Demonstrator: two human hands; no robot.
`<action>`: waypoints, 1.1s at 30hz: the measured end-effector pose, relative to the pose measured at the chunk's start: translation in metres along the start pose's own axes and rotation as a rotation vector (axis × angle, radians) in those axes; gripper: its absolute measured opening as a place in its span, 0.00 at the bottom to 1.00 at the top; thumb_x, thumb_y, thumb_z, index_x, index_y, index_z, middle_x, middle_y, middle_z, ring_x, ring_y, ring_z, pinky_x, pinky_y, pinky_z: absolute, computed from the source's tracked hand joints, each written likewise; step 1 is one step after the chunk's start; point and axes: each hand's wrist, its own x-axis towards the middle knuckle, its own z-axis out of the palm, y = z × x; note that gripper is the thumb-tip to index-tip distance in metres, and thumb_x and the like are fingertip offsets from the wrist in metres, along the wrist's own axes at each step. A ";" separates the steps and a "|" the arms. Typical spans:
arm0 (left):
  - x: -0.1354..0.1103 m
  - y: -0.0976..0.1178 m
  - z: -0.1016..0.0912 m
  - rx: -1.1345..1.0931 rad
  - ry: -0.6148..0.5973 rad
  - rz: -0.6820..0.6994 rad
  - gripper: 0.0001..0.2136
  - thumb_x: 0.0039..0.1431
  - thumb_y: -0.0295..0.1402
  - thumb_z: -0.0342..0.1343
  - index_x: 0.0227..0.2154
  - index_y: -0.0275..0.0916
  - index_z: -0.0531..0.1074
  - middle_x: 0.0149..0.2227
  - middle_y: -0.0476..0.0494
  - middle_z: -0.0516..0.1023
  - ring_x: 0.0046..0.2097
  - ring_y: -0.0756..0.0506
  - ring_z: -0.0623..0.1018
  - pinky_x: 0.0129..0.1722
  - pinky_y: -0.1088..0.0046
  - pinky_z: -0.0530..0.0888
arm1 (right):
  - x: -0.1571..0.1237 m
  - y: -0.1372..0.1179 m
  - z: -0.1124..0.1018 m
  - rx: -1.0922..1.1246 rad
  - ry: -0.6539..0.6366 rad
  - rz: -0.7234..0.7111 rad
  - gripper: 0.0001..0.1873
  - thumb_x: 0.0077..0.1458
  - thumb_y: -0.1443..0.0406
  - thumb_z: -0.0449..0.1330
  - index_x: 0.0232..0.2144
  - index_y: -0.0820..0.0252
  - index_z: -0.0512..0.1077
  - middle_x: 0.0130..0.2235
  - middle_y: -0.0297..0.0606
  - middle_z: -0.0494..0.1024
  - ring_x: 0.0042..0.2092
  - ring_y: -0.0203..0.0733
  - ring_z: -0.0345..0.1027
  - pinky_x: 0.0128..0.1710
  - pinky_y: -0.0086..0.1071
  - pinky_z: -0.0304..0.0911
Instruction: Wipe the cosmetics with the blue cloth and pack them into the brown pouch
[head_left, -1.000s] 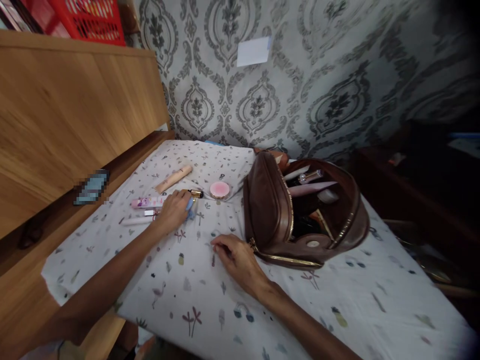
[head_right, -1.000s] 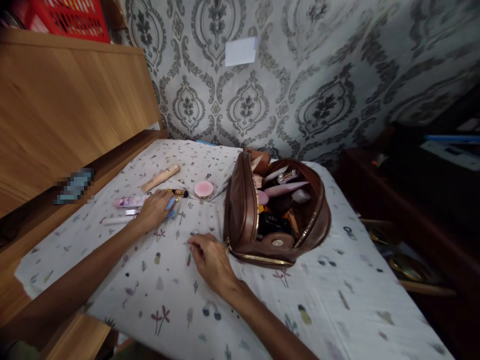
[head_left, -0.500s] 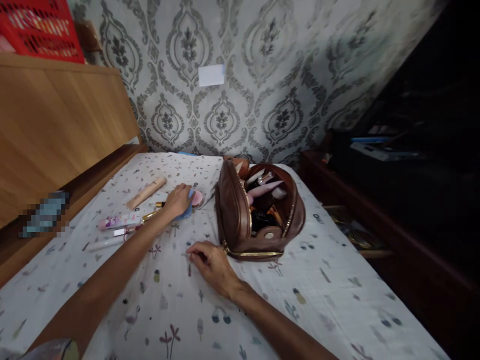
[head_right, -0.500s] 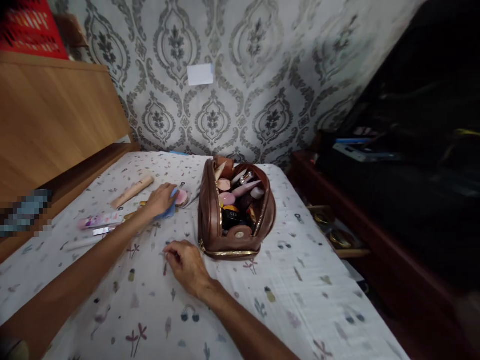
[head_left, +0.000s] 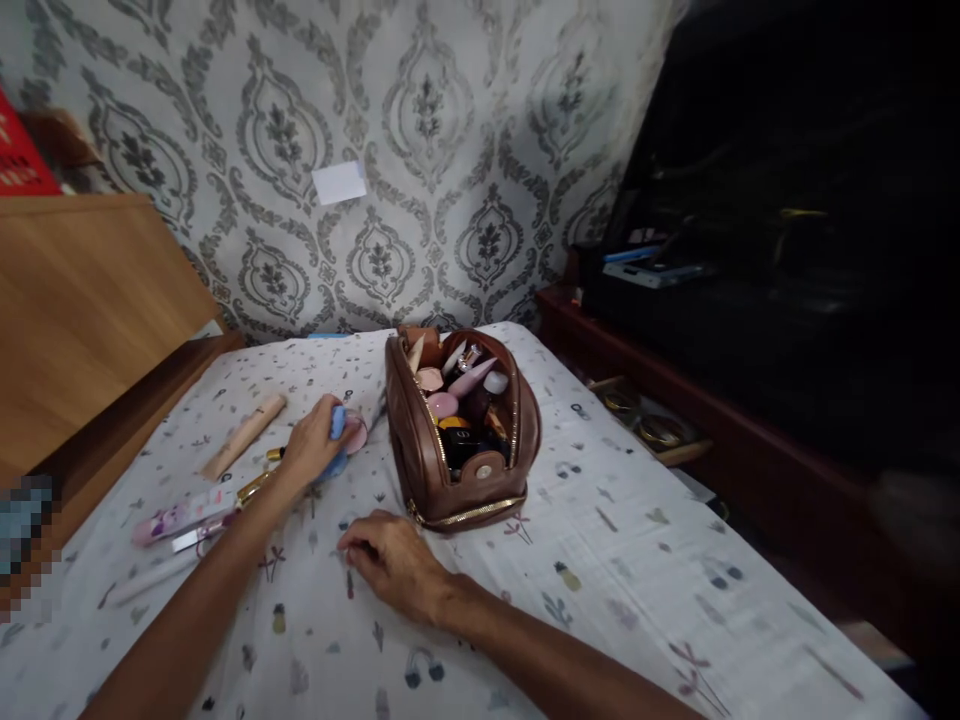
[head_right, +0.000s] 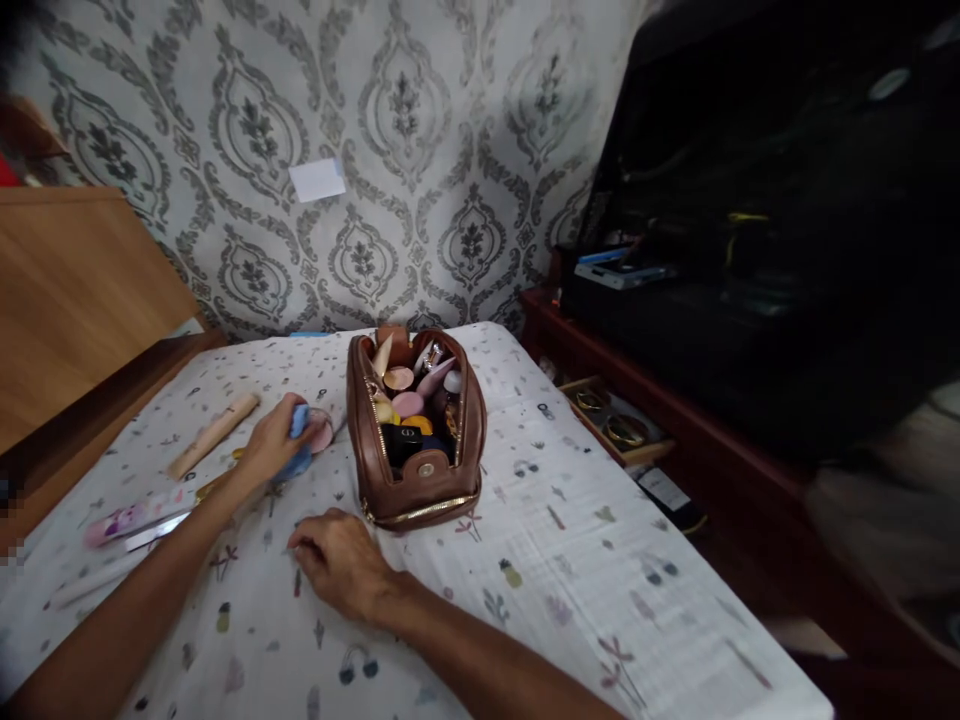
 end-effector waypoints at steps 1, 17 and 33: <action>-0.003 0.002 0.000 -0.019 0.030 0.039 0.16 0.63 0.46 0.49 0.46 0.41 0.67 0.42 0.42 0.77 0.42 0.40 0.77 0.41 0.66 0.71 | 0.000 0.000 0.000 0.000 0.008 0.003 0.11 0.54 0.73 0.58 0.37 0.59 0.78 0.34 0.37 0.80 0.38 0.39 0.71 0.41 0.28 0.62; -0.062 0.018 -0.003 0.070 0.009 0.317 0.15 0.69 0.39 0.43 0.34 0.40 0.72 0.35 0.42 0.74 0.40 0.39 0.73 0.42 0.61 0.71 | -0.002 -0.004 -0.004 0.055 0.178 0.037 0.20 0.53 0.74 0.52 0.48 0.61 0.69 0.43 0.42 0.74 0.38 0.41 0.70 0.40 0.33 0.68; -0.056 0.027 0.001 -0.055 0.063 0.225 0.14 0.68 0.43 0.46 0.37 0.40 0.70 0.39 0.41 0.72 0.43 0.40 0.73 0.45 0.61 0.71 | -0.003 0.004 0.006 0.215 0.229 0.141 0.31 0.53 0.74 0.53 0.60 0.56 0.55 0.38 0.36 0.76 0.29 0.37 0.68 0.35 0.32 0.68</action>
